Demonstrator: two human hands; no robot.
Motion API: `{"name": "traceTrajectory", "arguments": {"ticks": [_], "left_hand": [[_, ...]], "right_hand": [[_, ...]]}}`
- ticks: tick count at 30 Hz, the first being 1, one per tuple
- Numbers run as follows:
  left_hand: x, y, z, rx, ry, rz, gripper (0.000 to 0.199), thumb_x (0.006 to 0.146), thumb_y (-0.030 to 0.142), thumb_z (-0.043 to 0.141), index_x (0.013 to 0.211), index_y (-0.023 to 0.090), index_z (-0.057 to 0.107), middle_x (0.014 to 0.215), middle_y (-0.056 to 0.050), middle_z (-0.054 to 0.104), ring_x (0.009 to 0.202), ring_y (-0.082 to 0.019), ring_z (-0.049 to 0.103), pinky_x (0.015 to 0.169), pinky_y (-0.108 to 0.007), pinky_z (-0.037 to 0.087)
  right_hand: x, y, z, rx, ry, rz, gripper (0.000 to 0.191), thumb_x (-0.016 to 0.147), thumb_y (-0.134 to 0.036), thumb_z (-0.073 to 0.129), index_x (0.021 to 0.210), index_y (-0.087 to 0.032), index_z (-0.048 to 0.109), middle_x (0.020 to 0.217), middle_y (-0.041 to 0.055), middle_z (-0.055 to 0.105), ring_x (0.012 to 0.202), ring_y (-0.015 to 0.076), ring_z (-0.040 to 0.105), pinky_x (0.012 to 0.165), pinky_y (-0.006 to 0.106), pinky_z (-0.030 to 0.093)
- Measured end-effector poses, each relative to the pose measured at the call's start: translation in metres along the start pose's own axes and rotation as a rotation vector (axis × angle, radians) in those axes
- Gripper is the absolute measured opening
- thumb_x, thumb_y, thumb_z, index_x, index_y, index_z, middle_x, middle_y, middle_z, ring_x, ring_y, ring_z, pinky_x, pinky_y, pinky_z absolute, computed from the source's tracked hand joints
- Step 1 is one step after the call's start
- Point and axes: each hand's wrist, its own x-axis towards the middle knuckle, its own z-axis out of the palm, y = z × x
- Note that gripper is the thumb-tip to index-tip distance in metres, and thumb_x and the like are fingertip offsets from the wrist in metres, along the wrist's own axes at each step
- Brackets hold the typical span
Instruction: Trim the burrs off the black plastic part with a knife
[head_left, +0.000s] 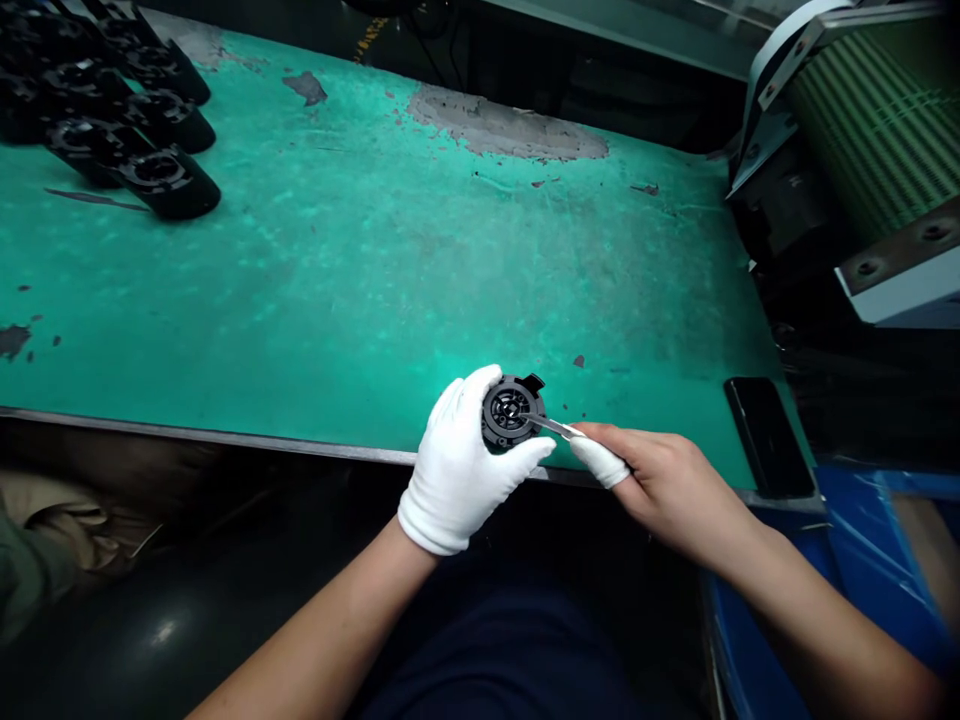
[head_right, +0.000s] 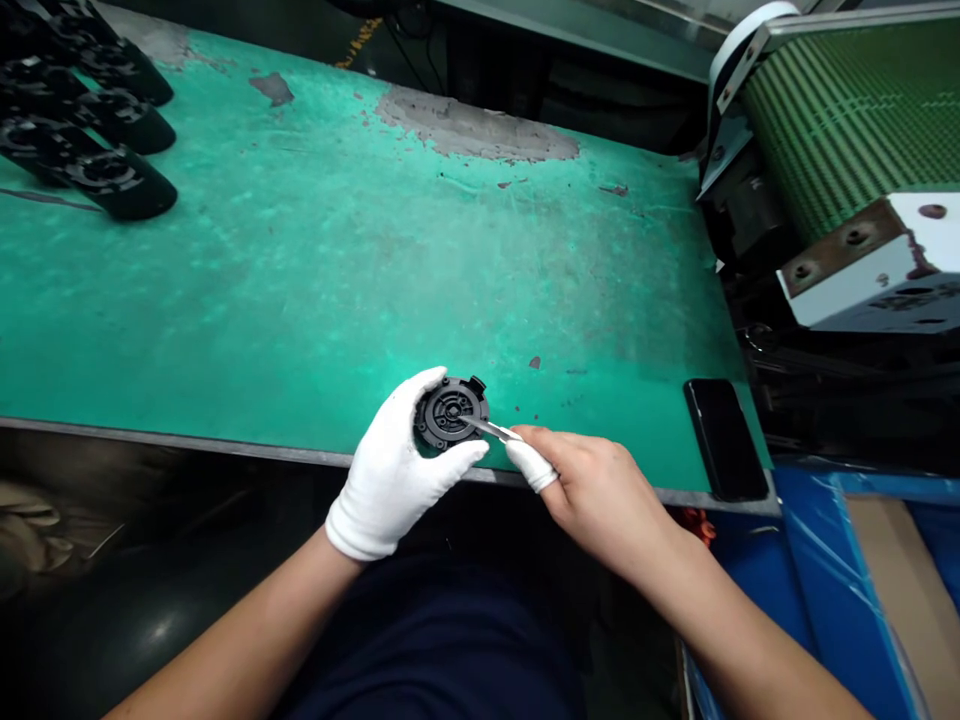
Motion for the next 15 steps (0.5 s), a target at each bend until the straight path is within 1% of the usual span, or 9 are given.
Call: {"name": "traceTrajectory", "arguments": {"ticks": [2, 4, 7, 11, 13, 15], "left_hand": [[0.000, 0.000, 0.000, 0.005, 0.001, 0.001, 0.081, 0.078, 0.055, 0.078, 0.141, 0.017, 0.044, 0.137, -0.014, 0.059, 0.127, -0.028, 0.059, 0.112, -0.044, 0.048], [0.000, 0.000, 0.000, 0.006, 0.000, 0.000, 0.081, 0.078, 0.055, 0.079, 0.141, 0.018, 0.044, 0.137, -0.013, 0.059, 0.127, -0.027, 0.059, 0.112, -0.043, 0.047], [0.000, 0.001, -0.001, 0.004, -0.001, -0.004, 0.081, 0.078, 0.056, 0.079, 0.140, 0.018, 0.044, 0.137, -0.013, 0.059, 0.126, -0.028, 0.059, 0.112, -0.043, 0.048], [0.001, 0.002, 0.000, 0.010, -0.004, -0.014, 0.081, 0.077, 0.052, 0.080, 0.141, 0.018, 0.043, 0.136, -0.015, 0.059, 0.126, -0.030, 0.059, 0.111, -0.047, 0.048], [0.002, 0.002, 0.002, 0.012, -0.007, -0.011, 0.087, 0.074, 0.054, 0.081, 0.142, 0.017, 0.041, 0.137, -0.016, 0.058, 0.128, -0.032, 0.058, 0.112, -0.050, 0.047], [0.003, 0.003, 0.004, 0.020, 0.003, -0.013, 0.090, 0.072, 0.056, 0.082, 0.142, 0.017, 0.041, 0.137, -0.016, 0.058, 0.127, -0.033, 0.058, 0.112, -0.050, 0.047]], "right_hand": [[-0.001, -0.002, 0.005, -0.034, 0.008, 0.021, 0.037, 0.101, -0.026, 0.045, 0.132, -0.025, 0.065, 0.128, 0.0053, 0.072, 0.110, 0.0275, 0.071, 0.092, 0.041, 0.058], [-0.002, -0.005, 0.010, -0.041, -0.036, 0.035, 0.038, 0.100, -0.024, 0.045, 0.134, -0.025, 0.063, 0.127, 0.0057, 0.072, 0.108, 0.0284, 0.072, 0.091, 0.042, 0.058], [-0.002, -0.007, 0.012, 0.033, -0.079, 0.029, 0.037, 0.101, -0.024, 0.045, 0.133, -0.026, 0.063, 0.126, 0.0037, 0.073, 0.107, 0.0270, 0.072, 0.087, 0.041, 0.059], [0.004, -0.003, 0.005, 0.164, -0.008, 0.012, 0.033, 0.105, -0.031, 0.044, 0.129, -0.030, 0.066, 0.128, 0.0004, 0.072, 0.113, 0.0210, 0.068, 0.093, 0.034, 0.055], [0.010, 0.001, 0.001, 0.147, 0.014, 0.005, 0.034, 0.106, -0.035, 0.043, 0.129, -0.030, 0.067, 0.124, 0.0020, 0.073, 0.109, 0.0211, 0.068, 0.092, 0.035, 0.054], [0.016, 0.004, -0.001, 0.060, 0.013, -0.005, 0.035, 0.106, -0.038, 0.043, 0.130, -0.030, 0.067, 0.118, 0.0043, 0.074, 0.103, 0.0230, 0.068, 0.090, 0.038, 0.053]]}}
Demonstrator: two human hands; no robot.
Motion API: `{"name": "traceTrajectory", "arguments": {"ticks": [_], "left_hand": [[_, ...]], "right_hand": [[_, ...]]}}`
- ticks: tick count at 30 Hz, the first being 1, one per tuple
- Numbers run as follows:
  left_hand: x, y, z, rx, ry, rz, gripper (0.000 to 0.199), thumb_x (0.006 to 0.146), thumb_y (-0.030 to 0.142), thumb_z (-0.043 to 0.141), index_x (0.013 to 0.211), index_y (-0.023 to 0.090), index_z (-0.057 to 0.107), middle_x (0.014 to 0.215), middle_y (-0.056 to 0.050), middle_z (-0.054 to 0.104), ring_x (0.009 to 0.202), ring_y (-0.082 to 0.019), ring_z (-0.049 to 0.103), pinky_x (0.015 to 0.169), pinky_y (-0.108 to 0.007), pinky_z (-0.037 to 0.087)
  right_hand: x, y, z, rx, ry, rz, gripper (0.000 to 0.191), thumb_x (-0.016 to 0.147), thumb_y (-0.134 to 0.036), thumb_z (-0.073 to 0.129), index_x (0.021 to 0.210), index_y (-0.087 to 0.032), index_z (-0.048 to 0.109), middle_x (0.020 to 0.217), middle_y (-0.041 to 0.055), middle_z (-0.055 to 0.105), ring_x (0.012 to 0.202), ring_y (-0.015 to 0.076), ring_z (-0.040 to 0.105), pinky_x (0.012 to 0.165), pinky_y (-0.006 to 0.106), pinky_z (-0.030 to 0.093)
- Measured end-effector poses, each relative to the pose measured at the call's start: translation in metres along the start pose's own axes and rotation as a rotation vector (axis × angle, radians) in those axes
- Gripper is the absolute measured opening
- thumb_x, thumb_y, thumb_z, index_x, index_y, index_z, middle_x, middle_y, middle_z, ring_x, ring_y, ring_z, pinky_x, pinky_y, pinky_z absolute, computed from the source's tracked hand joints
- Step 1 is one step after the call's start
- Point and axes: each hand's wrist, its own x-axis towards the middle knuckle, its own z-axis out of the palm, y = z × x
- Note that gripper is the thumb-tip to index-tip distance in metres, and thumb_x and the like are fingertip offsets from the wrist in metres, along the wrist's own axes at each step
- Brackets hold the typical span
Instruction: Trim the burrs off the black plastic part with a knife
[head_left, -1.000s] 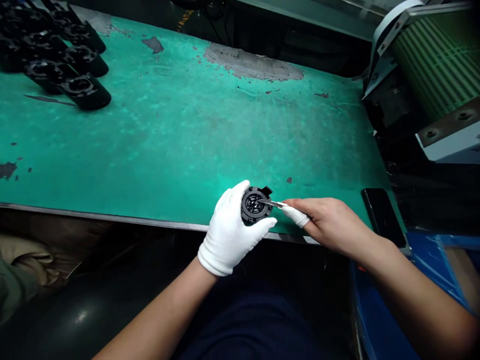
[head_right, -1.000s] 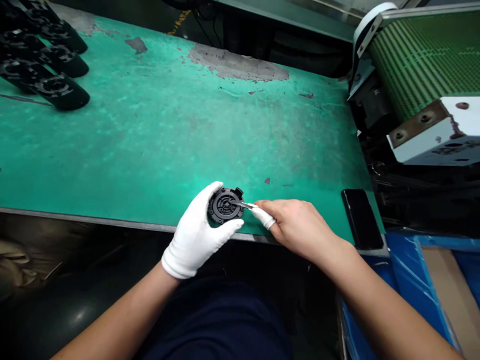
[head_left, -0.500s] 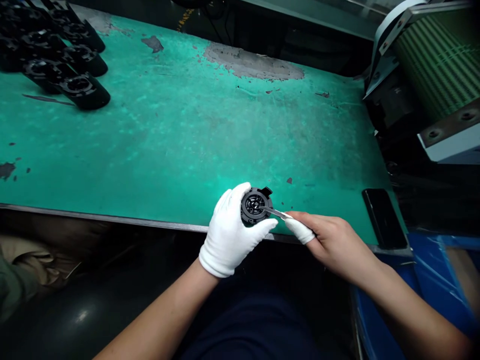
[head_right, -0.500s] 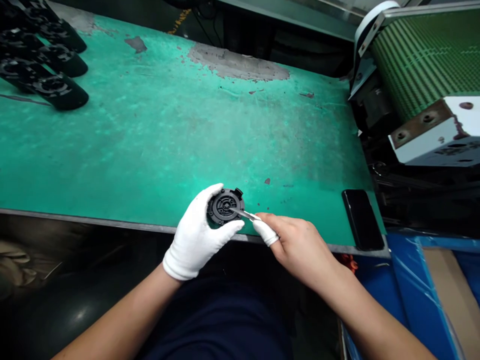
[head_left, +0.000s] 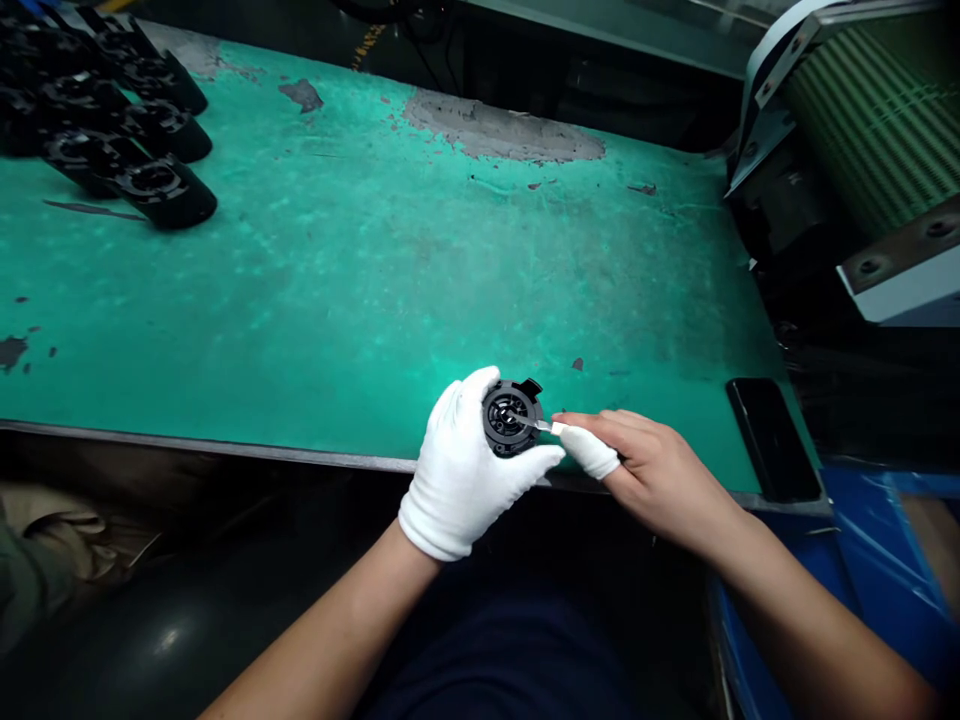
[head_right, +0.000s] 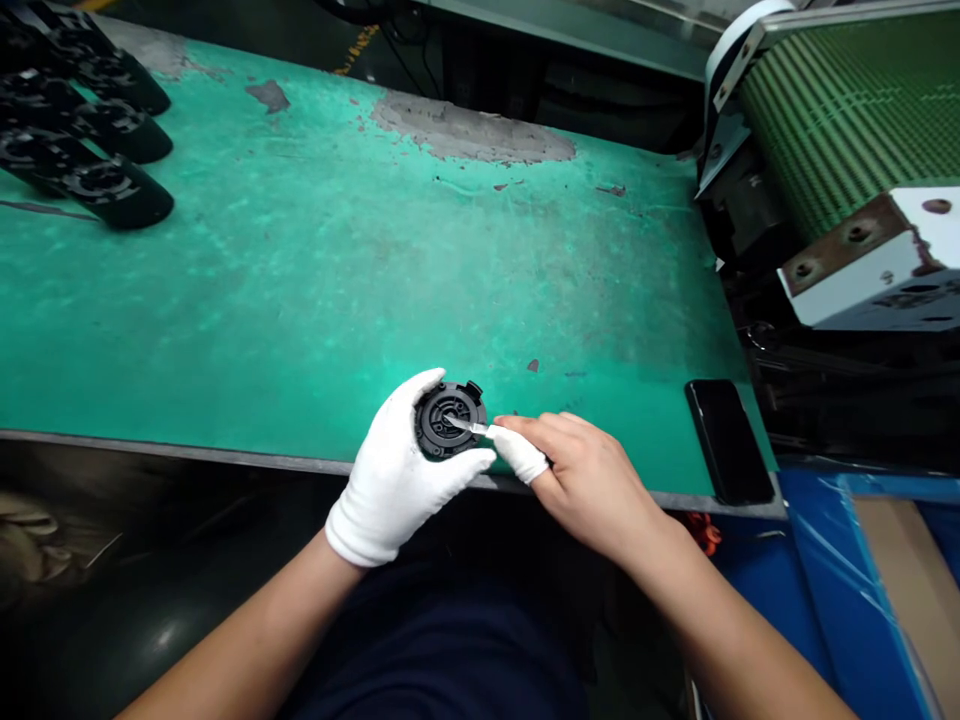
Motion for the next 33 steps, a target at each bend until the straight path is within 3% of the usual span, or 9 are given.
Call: {"name": "traceTrajectory", "arguments": {"ticks": [5, 11, 21, 33], "left_hand": [[0.005, 0.003, 0.002, 0.017, 0.010, -0.003, 0.074, 0.076, 0.046, 0.080, 0.136, 0.018, 0.046, 0.128, -0.013, 0.062, 0.120, -0.031, 0.061, 0.106, -0.048, 0.050], [0.008, 0.005, 0.001, 0.017, -0.012, -0.013, 0.066, 0.075, 0.040, 0.080, 0.130, 0.021, 0.048, 0.122, -0.011, 0.063, 0.115, -0.030, 0.063, 0.103, -0.048, 0.051], [0.009, 0.005, -0.001, 0.028, -0.004, 0.039, 0.063, 0.076, 0.038, 0.079, 0.128, 0.022, 0.047, 0.121, -0.010, 0.063, 0.112, -0.028, 0.064, 0.101, -0.046, 0.052], [0.009, 0.003, 0.001, 0.036, 0.014, 0.074, 0.065, 0.078, 0.038, 0.078, 0.131, 0.017, 0.046, 0.120, -0.011, 0.064, 0.111, -0.026, 0.064, 0.099, -0.044, 0.053]], "right_hand": [[0.010, 0.006, 0.001, -0.199, 0.011, 0.020, 0.034, 0.105, -0.041, 0.046, 0.130, -0.031, 0.067, 0.105, 0.0054, 0.076, 0.094, 0.0237, 0.068, 0.083, 0.038, 0.052], [0.013, 0.008, 0.001, -0.216, -0.002, -0.019, 0.033, 0.105, -0.037, 0.047, 0.130, -0.030, 0.066, 0.100, 0.0051, 0.075, 0.089, 0.0221, 0.068, 0.081, 0.035, 0.051], [0.015, 0.005, 0.000, -0.361, 0.061, -0.075, 0.036, 0.100, -0.022, 0.049, 0.132, -0.028, 0.065, 0.084, 0.0029, 0.068, 0.079, 0.0217, 0.062, 0.065, 0.035, 0.039], [0.015, 0.007, -0.001, -0.312, 0.034, -0.104, 0.036, 0.100, -0.022, 0.047, 0.131, -0.025, 0.066, 0.085, 0.0027, 0.068, 0.078, 0.0213, 0.063, 0.066, 0.035, 0.039]]}}
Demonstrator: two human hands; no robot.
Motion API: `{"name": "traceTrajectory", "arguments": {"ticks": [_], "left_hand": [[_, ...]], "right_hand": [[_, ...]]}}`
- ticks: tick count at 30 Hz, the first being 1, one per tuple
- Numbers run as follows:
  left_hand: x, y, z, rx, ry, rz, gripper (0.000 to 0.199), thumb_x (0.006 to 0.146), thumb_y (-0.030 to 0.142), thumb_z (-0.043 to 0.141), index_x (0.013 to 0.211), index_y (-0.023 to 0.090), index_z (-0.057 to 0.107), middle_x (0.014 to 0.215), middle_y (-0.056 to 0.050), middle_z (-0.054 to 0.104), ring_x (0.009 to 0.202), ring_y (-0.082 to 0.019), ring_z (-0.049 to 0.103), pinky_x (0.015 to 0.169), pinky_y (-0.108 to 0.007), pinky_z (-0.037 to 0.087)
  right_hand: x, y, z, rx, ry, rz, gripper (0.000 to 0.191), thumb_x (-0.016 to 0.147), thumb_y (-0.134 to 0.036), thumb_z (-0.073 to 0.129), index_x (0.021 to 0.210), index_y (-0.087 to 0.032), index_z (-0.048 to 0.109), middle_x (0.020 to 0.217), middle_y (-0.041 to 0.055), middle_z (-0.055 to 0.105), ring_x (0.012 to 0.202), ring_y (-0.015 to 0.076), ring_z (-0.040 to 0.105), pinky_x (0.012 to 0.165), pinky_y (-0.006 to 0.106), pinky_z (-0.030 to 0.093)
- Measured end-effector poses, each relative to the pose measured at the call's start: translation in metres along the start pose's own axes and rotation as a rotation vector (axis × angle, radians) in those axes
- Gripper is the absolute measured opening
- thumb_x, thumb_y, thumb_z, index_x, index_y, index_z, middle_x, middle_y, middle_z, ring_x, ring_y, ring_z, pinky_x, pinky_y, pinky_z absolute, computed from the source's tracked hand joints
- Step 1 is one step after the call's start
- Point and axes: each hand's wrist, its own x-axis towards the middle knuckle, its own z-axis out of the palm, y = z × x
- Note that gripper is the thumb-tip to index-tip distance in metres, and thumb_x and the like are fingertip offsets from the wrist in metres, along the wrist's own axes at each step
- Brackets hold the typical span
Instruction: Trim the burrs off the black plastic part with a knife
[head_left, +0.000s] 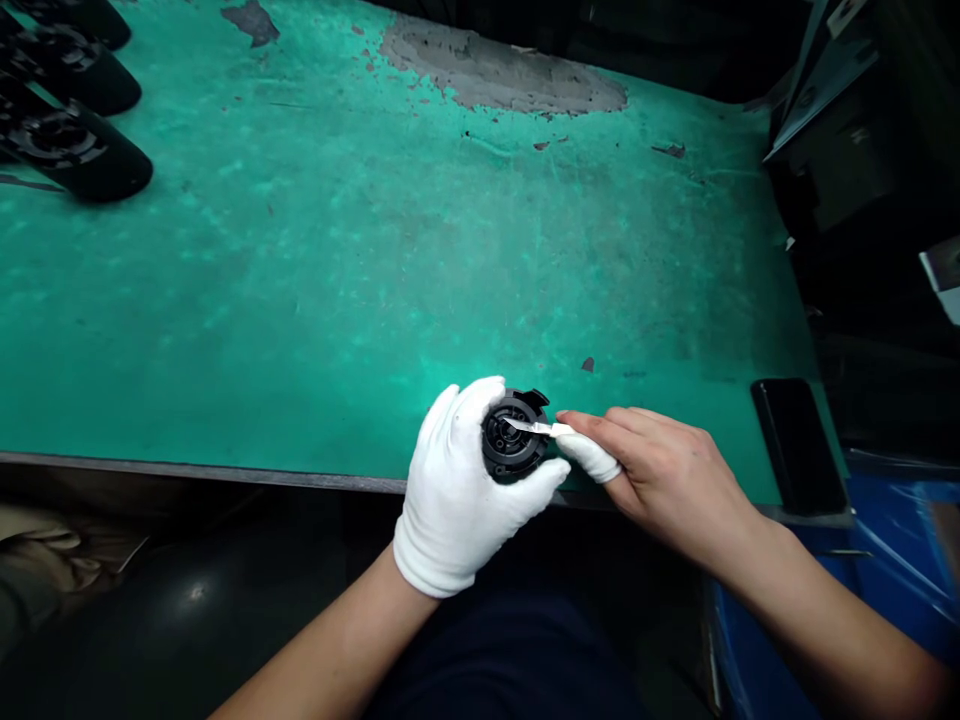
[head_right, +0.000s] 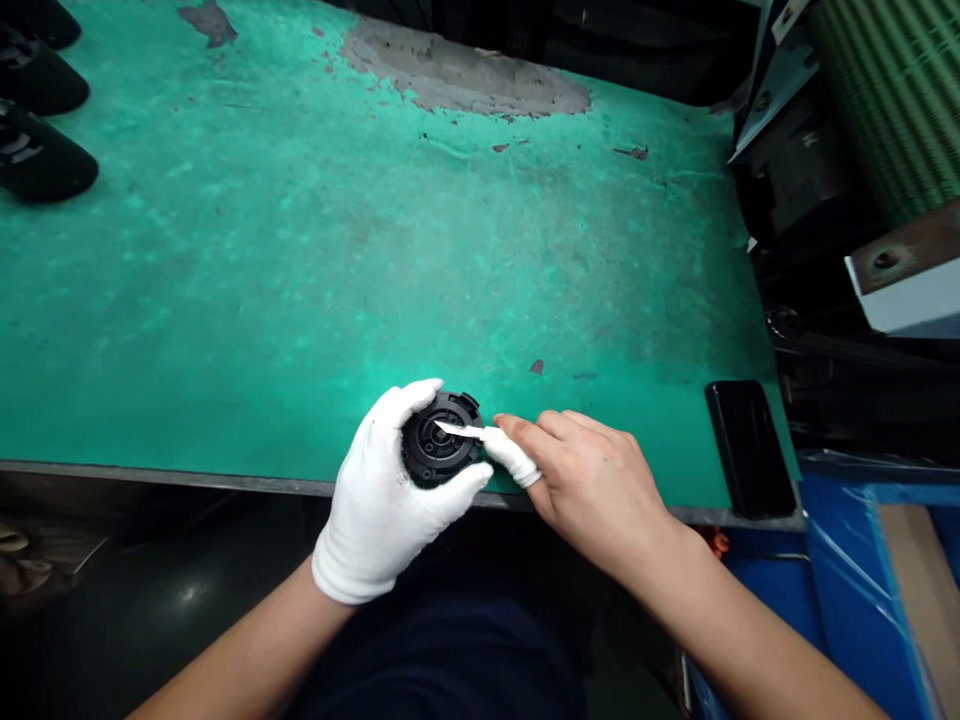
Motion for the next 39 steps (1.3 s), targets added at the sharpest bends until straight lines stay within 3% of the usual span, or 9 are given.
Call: {"name": "traceTrajectory", "arguments": {"ticks": [5, 9, 15, 18, 24, 30, 35, 39], "left_hand": [[-0.002, -0.001, 0.002, 0.026, 0.021, -0.005, 0.069, 0.077, 0.040, 0.080, 0.132, 0.015, 0.046, 0.124, -0.013, 0.063, 0.116, -0.027, 0.062, 0.104, -0.044, 0.051], [-0.005, -0.002, 0.006, 0.042, 0.065, -0.002, 0.075, 0.075, 0.045, 0.082, 0.134, 0.015, 0.046, 0.128, -0.014, 0.063, 0.119, -0.028, 0.061, 0.107, -0.045, 0.050], [-0.008, -0.003, 0.007, 0.045, 0.061, -0.018, 0.081, 0.074, 0.058, 0.081, 0.135, 0.015, 0.049, 0.130, -0.014, 0.063, 0.122, -0.030, 0.060, 0.109, -0.045, 0.048], [-0.008, -0.003, 0.007, 0.050, 0.087, -0.010, 0.082, 0.074, 0.061, 0.080, 0.134, 0.014, 0.049, 0.129, -0.014, 0.063, 0.121, -0.029, 0.060, 0.109, -0.044, 0.048], [-0.009, -0.003, 0.009, 0.057, 0.113, 0.012, 0.077, 0.076, 0.059, 0.079, 0.131, 0.014, 0.050, 0.125, -0.014, 0.065, 0.118, -0.030, 0.062, 0.107, -0.045, 0.050], [-0.009, -0.004, 0.010, 0.061, 0.141, 0.032, 0.076, 0.076, 0.058, 0.079, 0.131, 0.014, 0.050, 0.125, -0.015, 0.065, 0.118, -0.030, 0.062, 0.106, -0.045, 0.050], [-0.011, -0.003, 0.015, 0.085, 0.175, 0.032, 0.075, 0.076, 0.059, 0.079, 0.130, 0.014, 0.051, 0.124, -0.015, 0.066, 0.119, -0.031, 0.062, 0.107, -0.045, 0.050], [-0.010, -0.004, 0.009, 0.054, 0.126, 0.010, 0.073, 0.077, 0.058, 0.078, 0.130, 0.015, 0.051, 0.124, -0.014, 0.066, 0.118, -0.031, 0.063, 0.106, -0.046, 0.050]], "right_hand": [[0.007, -0.004, 0.004, -0.079, 0.016, 0.091, 0.037, 0.099, -0.024, 0.050, 0.132, -0.029, 0.066, 0.084, 0.0023, 0.068, 0.080, 0.0219, 0.065, 0.061, 0.034, 0.038], [0.009, -0.002, 0.007, -0.005, 0.005, 0.161, 0.034, 0.102, -0.031, 0.048, 0.131, -0.031, 0.066, 0.092, 0.0023, 0.071, 0.087, 0.0217, 0.068, 0.066, 0.033, 0.043], [-0.024, -0.004, -0.002, 0.113, -0.046, 0.136, 0.035, 0.105, -0.038, 0.044, 0.132, -0.032, 0.065, 0.094, 0.0021, 0.071, 0.083, 0.0197, 0.067, 0.072, 0.032, 0.046], [-0.035, -0.010, -0.002, 0.035, -0.090, 0.152, 0.035, 0.104, -0.037, 0.043, 0.132, -0.033, 0.065, 0.089, 0.0012, 0.069, 0.081, 0.0204, 0.066, 0.066, 0.032, 0.042], [-0.030, -0.019, 0.002, -0.117, -0.043, 0.261, 0.032, 0.102, -0.035, 0.048, 0.128, -0.035, 0.066, 0.086, -0.0005, 0.068, 0.081, 0.0216, 0.068, 0.060, 0.032, 0.036], [-0.036, -0.022, 0.004, -0.049, -0.043, 0.251, 0.034, 0.105, -0.035, 0.043, 0.130, -0.033, 0.065, 0.094, 0.0005, 0.072, 0.087, 0.0216, 0.070, 0.066, 0.033, 0.043], [-0.032, -0.031, 0.011, -0.115, 0.001, 0.348, 0.033, 0.103, -0.035, 0.046, 0.128, -0.036, 0.066, 0.094, 0.0009, 0.073, 0.087, 0.0249, 0.071, 0.065, 0.034, 0.046], [-0.032, -0.029, 0.012, 0.107, 0.033, 0.350, 0.033, 0.105, -0.037, 0.042, 0.127, -0.034, 0.068, 0.110, 0.0012, 0.076, 0.097, 0.0231, 0.071, 0.080, 0.034, 0.053]]}}
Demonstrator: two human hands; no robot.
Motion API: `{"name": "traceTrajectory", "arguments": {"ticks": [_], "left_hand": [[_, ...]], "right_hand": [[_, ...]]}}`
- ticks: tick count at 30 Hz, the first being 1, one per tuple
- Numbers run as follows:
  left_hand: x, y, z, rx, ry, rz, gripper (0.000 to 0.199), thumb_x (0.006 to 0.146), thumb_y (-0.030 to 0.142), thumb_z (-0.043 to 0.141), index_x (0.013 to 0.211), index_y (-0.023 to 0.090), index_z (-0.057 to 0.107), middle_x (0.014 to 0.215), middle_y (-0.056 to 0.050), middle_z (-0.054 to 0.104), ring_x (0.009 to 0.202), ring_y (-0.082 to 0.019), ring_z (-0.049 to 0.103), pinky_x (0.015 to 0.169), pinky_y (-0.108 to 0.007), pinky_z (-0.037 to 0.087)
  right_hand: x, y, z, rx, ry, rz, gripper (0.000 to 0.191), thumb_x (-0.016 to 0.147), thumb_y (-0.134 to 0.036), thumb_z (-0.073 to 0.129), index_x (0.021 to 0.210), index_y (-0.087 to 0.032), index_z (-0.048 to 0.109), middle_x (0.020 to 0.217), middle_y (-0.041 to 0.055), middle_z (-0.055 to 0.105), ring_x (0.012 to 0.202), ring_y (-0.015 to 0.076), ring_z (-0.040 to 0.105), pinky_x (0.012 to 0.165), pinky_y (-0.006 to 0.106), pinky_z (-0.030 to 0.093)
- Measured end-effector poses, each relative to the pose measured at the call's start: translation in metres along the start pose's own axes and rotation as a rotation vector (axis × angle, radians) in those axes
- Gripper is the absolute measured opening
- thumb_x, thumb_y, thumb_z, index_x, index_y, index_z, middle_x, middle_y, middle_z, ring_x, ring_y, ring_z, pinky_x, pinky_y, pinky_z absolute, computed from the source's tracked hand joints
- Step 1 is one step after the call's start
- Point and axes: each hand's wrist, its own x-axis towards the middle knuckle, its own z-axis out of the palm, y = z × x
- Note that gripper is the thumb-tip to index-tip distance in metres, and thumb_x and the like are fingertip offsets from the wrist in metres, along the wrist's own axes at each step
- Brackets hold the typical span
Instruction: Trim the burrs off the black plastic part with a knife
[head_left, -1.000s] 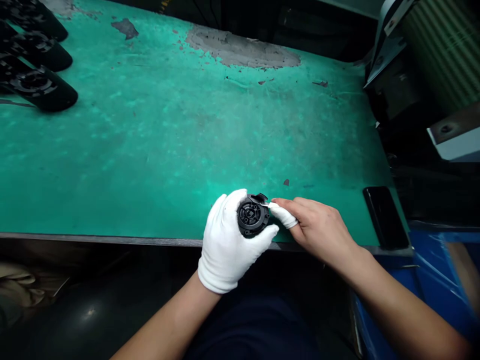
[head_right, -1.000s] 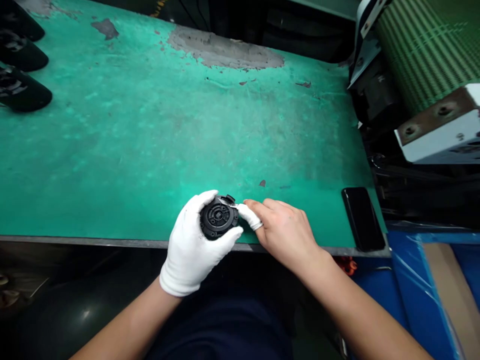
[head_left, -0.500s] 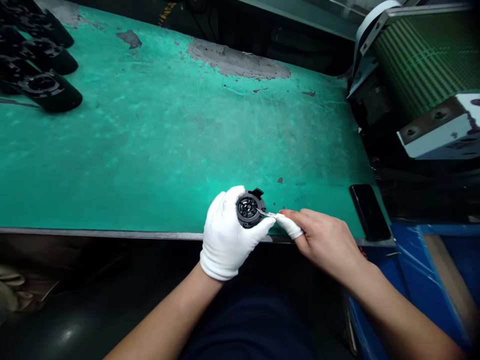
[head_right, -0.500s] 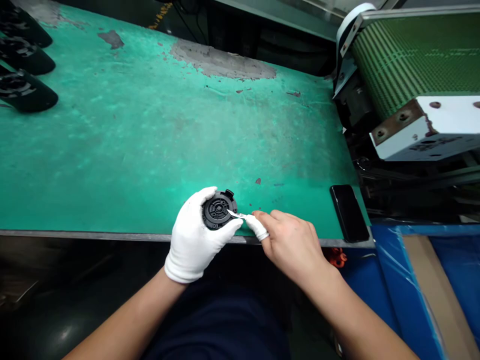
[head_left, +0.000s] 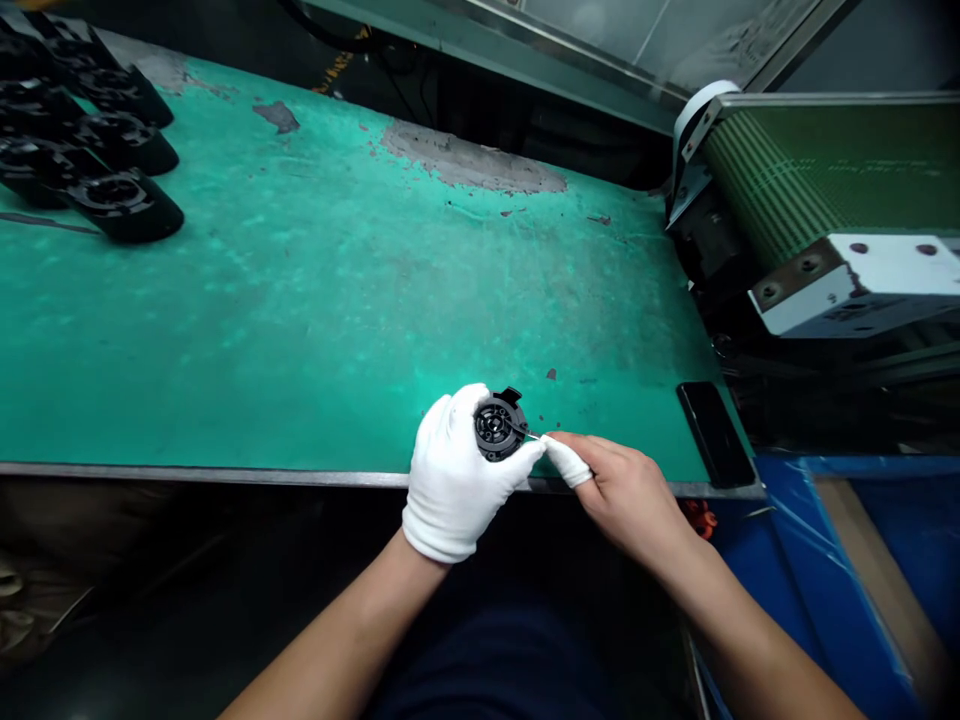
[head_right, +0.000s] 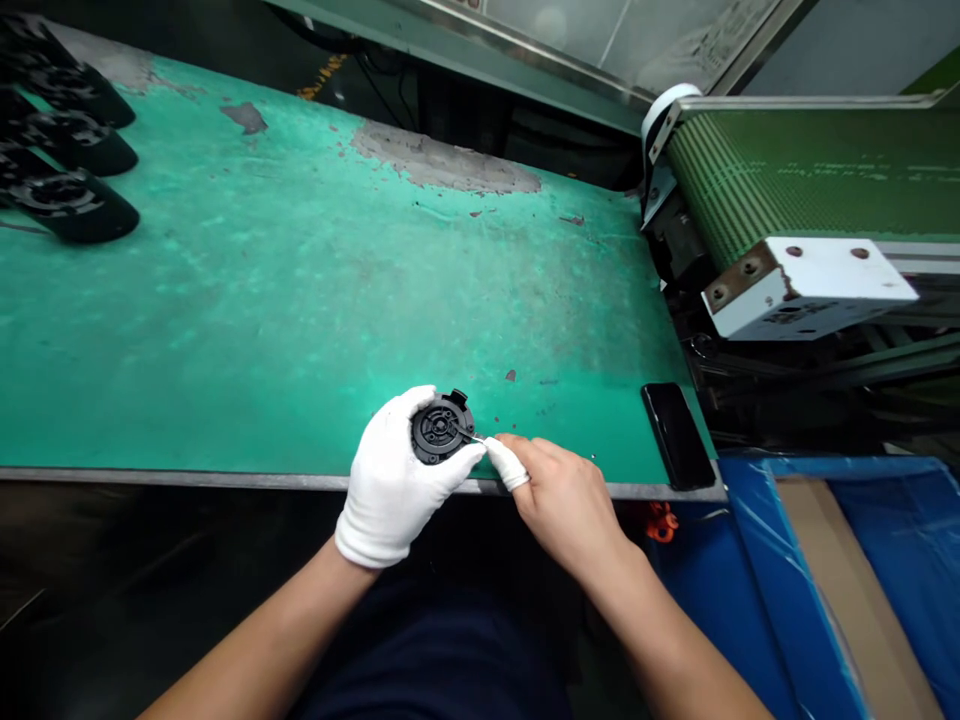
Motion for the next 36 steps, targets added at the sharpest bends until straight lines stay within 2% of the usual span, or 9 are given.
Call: {"name": "traceTrajectory", "arguments": {"ticks": [2, 5, 12, 17, 21, 25, 29, 33, 36], "left_hand": [[0.006, -0.005, -0.009, -0.034, -0.101, 0.005, 0.075, 0.075, 0.058, 0.079, 0.131, 0.016, 0.051, 0.126, -0.013, 0.065, 0.119, -0.030, 0.063, 0.107, -0.046, 0.050], [0.022, -0.014, -0.029, -0.069, -0.281, 0.032, 0.080, 0.074, 0.051, 0.081, 0.138, 0.017, 0.048, 0.135, -0.013, 0.062, 0.126, -0.029, 0.060, 0.112, -0.044, 0.047], [0.063, -0.035, -0.063, -0.092, -0.698, 0.060, 0.092, 0.074, 0.050, 0.081, 0.150, 0.019, 0.040, 0.156, -0.011, 0.046, 0.143, -0.028, 0.047, 0.121, -0.042, 0.040], [0.076, -0.042, -0.067, -0.138, -0.823, 0.062, 0.097, 0.076, 0.057, 0.078, 0.155, 0.023, 0.034, 0.160, -0.009, 0.041, 0.146, -0.028, 0.042, 0.123, -0.043, 0.037], [0.074, -0.042, -0.063, -0.161, -0.788, 0.065, 0.094, 0.076, 0.050, 0.081, 0.154, 0.021, 0.036, 0.158, -0.010, 0.044, 0.146, -0.028, 0.043, 0.123, -0.043, 0.037], [0.072, -0.040, -0.060, -0.175, -0.701, 0.058, 0.091, 0.071, 0.040, 0.085, 0.150, 0.025, 0.041, 0.151, -0.008, 0.053, 0.139, -0.027, 0.051, 0.119, -0.045, 0.043], [0.059, -0.038, -0.056, -0.142, -0.613, 0.050, 0.092, 0.068, 0.041, 0.088, 0.148, 0.025, 0.043, 0.147, -0.008, 0.057, 0.140, -0.028, 0.051, 0.119, -0.048, 0.043], [0.027, -0.029, -0.045, -0.072, -0.407, -0.019, 0.099, 0.069, 0.051, 0.086, 0.151, 0.026, 0.038, 0.149, -0.010, 0.054, 0.142, -0.032, 0.047, 0.119, -0.054, 0.041], [0.004, -0.022, -0.035, -0.075, -0.234, -0.081, 0.103, 0.075, 0.058, 0.080, 0.156, 0.024, 0.026, 0.149, -0.014, 0.053, 0.140, -0.032, 0.050, 0.117, -0.054, 0.045]], "right_hand": [[0.002, 0.006, -0.003, 0.106, -0.007, -0.026, 0.034, 0.105, -0.041, 0.041, 0.126, -0.034, 0.068, 0.120, -0.0002, 0.074, 0.104, 0.0214, 0.071, 0.088, 0.034, 0.053], [0.012, 0.015, -0.009, 0.118, -0.082, -0.109, 0.034, 0.105, -0.042, 0.041, 0.126, -0.035, 0.068, 0.123, -0.0018, 0.074, 0.107, 0.0209, 0.070, 0.092, 0.034, 0.053], [0.047, 0.019, -0.024, -0.065, -0.252, -0.336, 0.036, 0.106, -0.038, 0.039, 0.130, -0.034, 0.065, 0.101, 0.0024, 0.074, 0.091, 0.0226, 0.069, 0.075, 0.035, 0.050], [0.066, 0.010, -0.035, -0.158, -0.304, -0.435, 0.034, 0.103, -0.031, 0.046, 0.131, -0.035, 0.064, 0.099, 0.0013, 0.073, 0.092, 0.0215, 0.068, 0.069, 0.032, 0.044], [0.068, 0.007, -0.032, -0.218, -0.291, -0.391, 0.039, 0.097, -0.022, 0.049, 0.132, -0.036, 0.063, 0.097, 0.0012, 0.072, 0.090, 0.0230, 0.069, 0.065, 0.031, 0.041], [0.065, 0.009, -0.022, -0.256, -0.234, -0.299, 0.045, 0.094, -0.019, 0.047, 0.134, -0.035, 0.061, 0.098, 0.0026, 0.071, 0.086, 0.0263, 0.069, 0.061, 0.033, 0.042], [0.056, 0.014, -0.011, -0.146, -0.198, -0.280, 0.040, 0.098, -0.021, 0.041, 0.129, -0.031, 0.063, 0.097, 0.0041, 0.072, 0.087, 0.0268, 0.070, 0.069, 0.038, 0.050], [0.036, 0.018, -0.006, 0.121, -0.168, -0.244, 0.033, 0.104, -0.027, 0.035, 0.122, -0.028, 0.063, 0.104, 0.0051, 0.073, 0.089, 0.0219, 0.071, 0.077, 0.035, 0.055], [0.020, 0.018, -0.006, 0.212, -0.209, -0.276, 0.037, 0.102, -0.022, 0.038, 0.133, -0.030, 0.057, 0.110, 0.0045, 0.071, 0.096, 0.0184, 0.070, 0.080, 0.029, 0.057]]}}
